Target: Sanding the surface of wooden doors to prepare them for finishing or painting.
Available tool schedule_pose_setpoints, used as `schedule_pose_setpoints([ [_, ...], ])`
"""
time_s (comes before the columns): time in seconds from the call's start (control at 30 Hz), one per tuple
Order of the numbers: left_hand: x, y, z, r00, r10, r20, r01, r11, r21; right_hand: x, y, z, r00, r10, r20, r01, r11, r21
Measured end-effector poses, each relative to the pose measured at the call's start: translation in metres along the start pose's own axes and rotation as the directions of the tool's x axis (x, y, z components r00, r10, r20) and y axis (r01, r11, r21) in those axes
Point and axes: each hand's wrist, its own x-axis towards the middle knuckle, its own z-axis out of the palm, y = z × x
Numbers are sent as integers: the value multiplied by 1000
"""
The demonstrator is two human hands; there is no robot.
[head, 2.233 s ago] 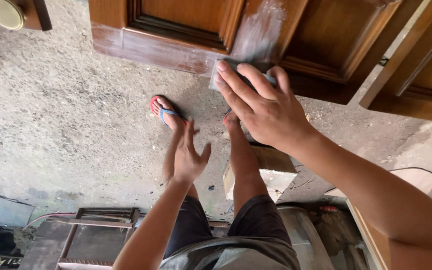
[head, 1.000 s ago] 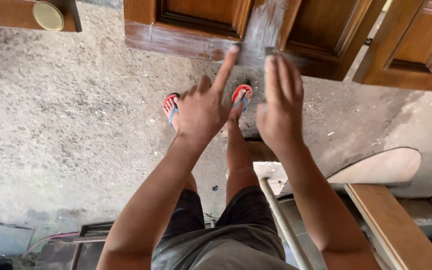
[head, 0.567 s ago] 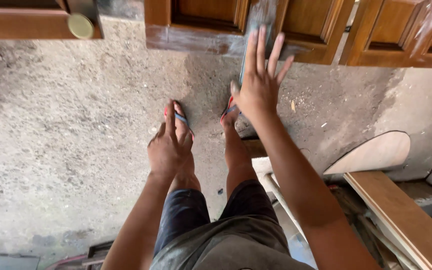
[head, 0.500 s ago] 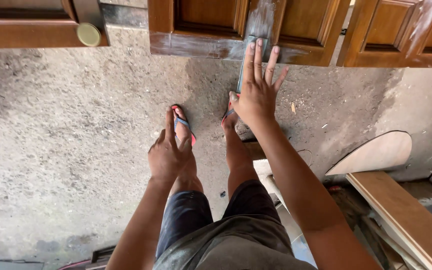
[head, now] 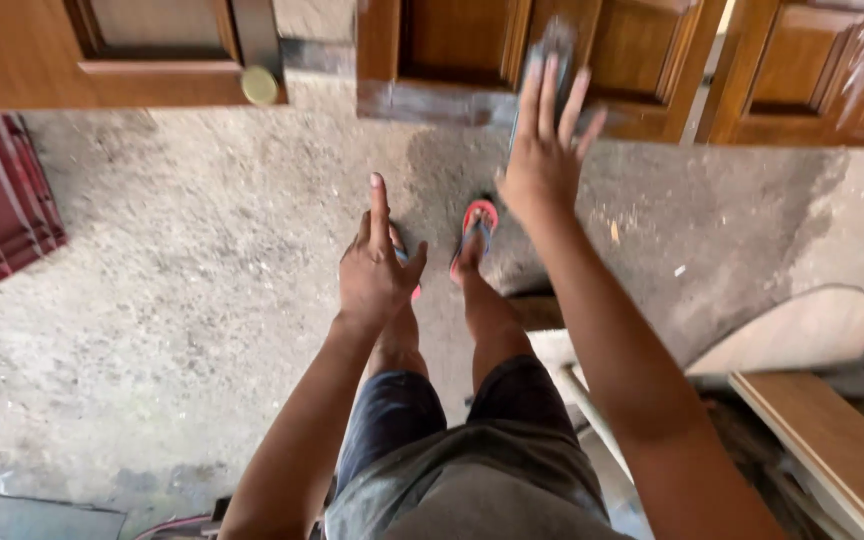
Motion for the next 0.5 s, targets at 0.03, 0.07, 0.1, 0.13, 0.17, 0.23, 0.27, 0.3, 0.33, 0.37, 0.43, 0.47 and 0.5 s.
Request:
schedule_pose_setpoints([
  [0.03, 3, 7, -6, 1000, 16, -26, -16, 1000, 13, -13, 1, 9, 998, -44, -35, 44, 999, -3],
  [0.07, 15, 10, -9, 999, 11, -31, -11, 1000, 22, -12, 3, 7, 998, -52, -35, 52, 999, 5],
  [0.1, 26, 11, -11, 999, 16, -47, -14, 999, 43, -12, 4, 7, 999, -53, 11, 52, 998, 16],
  [0.13, 37, 13, -11, 998, 22, -62, -18, 998, 65, -11, 6, 9, 997, -54, 58, 52, 998, 27],
  [0.17, 44, 14, -14, 999, 20, -47, -16, 996, 83, -2, 8, 4, 996, -51, 69, 48, 998, 48],
  [0.23, 63, 20, -18, 999, -26, -43, 28, 998, 54, 17, 14, -5, 998, -66, -24, 67, 997, 39],
  [0.27, 67, 19, -20, 999, -29, -27, 31, 996, 78, 6, 17, -1, 998, -61, -11, 61, 996, 65],
  [0.3, 74, 20, -18, 997, -43, -61, 51, 991, 122, 0, 24, 0, 986, -147, -73, 151, 986, 65],
  [0.33, 81, 20, -16, 994, -56, -95, 72, 984, 165, -6, 30, 1, 964, -230, -136, 240, 969, 59],
  [0.37, 83, 24, -14, 993, -68, -99, 84, 982, 170, -28, 37, -7, 962, -241, -132, 251, 966, 64],
  [0.43, 85, 29, -13, 985, -170, -38, 174, 939, 296, -68, 49, -22, 903, -395, -170, 423, 888, 180],
  [0.47, 81, 39, -12, 980, -193, -48, 199, 932, 303, -76, 66, -3, 894, -417, -164, 443, 876, 189],
  [0.5, 77, 50, -9, 988, -156, -5, 149, 928, 341, -86, 84, 16, 884, -440, -159, 465, 782, 415],
])
